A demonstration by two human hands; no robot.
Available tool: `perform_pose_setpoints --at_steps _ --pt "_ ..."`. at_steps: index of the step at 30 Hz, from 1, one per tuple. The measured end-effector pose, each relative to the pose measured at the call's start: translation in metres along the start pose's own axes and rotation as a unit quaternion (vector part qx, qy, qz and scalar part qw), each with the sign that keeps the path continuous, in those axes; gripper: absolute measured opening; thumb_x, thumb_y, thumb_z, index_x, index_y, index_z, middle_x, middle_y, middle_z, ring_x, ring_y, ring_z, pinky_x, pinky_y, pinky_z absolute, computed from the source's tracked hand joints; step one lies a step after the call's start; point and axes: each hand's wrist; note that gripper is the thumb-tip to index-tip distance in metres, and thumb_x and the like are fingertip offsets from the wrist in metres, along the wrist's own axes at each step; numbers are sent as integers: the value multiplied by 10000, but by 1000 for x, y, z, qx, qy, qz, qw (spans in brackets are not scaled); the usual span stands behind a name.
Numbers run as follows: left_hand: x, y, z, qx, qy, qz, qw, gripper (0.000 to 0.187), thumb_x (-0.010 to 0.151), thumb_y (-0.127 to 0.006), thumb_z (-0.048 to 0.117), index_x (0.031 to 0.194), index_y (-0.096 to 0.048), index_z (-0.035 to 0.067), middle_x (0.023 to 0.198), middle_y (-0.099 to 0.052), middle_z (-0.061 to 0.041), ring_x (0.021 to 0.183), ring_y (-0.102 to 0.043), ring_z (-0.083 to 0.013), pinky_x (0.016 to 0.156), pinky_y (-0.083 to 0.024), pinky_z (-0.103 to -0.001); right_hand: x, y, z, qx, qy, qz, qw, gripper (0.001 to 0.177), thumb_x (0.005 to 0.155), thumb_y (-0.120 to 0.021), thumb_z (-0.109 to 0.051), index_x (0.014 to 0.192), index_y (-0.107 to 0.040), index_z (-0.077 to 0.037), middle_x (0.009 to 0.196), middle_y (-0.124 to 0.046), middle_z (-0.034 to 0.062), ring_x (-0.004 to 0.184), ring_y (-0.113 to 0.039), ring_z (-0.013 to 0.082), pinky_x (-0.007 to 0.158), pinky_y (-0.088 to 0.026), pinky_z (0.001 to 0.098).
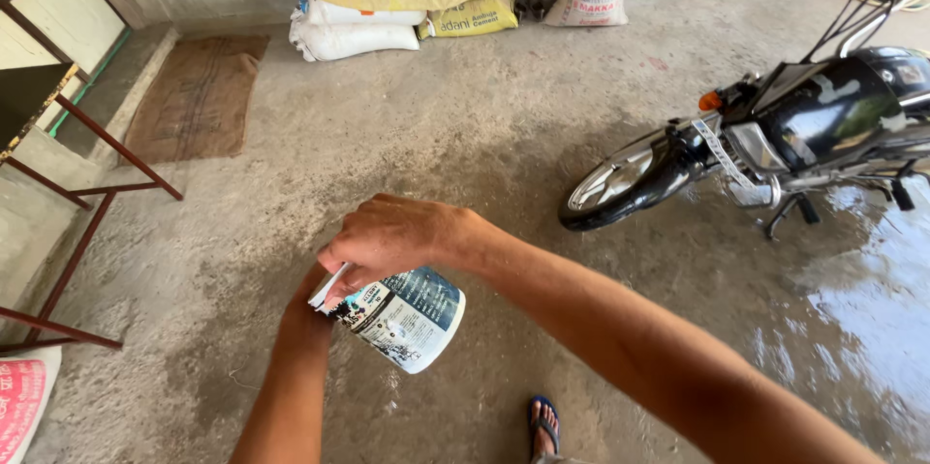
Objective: The person prepares soapy water in a bucket and then pours it over the seat and fuel tank of a motorcycle by hand using a small container.
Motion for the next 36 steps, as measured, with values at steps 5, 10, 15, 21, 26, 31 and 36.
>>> perform_pose_setpoints --at_steps 5,10,15,21,26,31,36 --pt "47 -33 42 129 82 15 988 390 977 -530 301 1241 -677 53 1084 -758 -87 963 -718 -158 754 -612 -319 -21 29 47 -14 -7 -46 999 425 876 -649 -558 988 -743 -159 758 -754 22 794 -725 194 699 -558 434" --pt "93 -61 52 14 23 24 999 408 1026 -516 311 1233 -678 0 1084 -748 -112 951 -694 -191 750 -589 -334 -47 45 94 -52 -14 -59 997 438 901 -642 -561 997 -724 -142 760 -743 17 761 -730 180 740 -580 407" --pt "161 -68 37 -169 102 13 980 374 1047 -536 288 1237 -672 -4 1042 -728 -140 863 -639 -225 667 -524 -357 -94 69 138 -52 -14 -9 998 479 849 -665 -597 909 -740 -128 757 -745 42 772 -718 248 698 -553 442" --pt "216 -83 20 -18 104 -24 994 335 1072 -560 260 1242 -664 -9 991 -704 -174 759 -574 -265 568 -446 -385 -114 88 167 -47 -69 -9 996 514 837 -670 -639 926 -756 -140 769 -746 68 782 -728 274 707 -543 453" --pt "243 -93 31 133 22 -83 987 311 1026 -568 249 1226 -687 43 1074 -765 -42 893 -731 -113 720 -613 -272 -112 92 190 -29 -81 -15 996 511 856 -652 -640 950 -759 -149 775 -755 54 774 -735 256 709 -545 444" --pt "231 -98 63 -65 66 -62 994 385 1007 -547 281 1213 -692 -9 1117 -764 -176 911 -758 -205 726 -643 -327 -94 79 201 3 -121 -42 992 498 862 -622 -637 974 -752 -170 761 -766 11 740 -754 197 722 -560 397" --pt "249 -82 99 -310 192 -31 931 620 926 -396 524 1205 -630 23 1097 -732 -211 902 -756 -243 703 -642 -346 -72 84 224 -4 -114 -4 993 469 868 -636 -603 1025 -757 -178 788 -766 26 774 -745 228 716 -563 427"
Point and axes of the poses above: each hand's wrist, its own x-axis towards the middle knuckle, its own y-axis out of the back of the hand, z = x × y
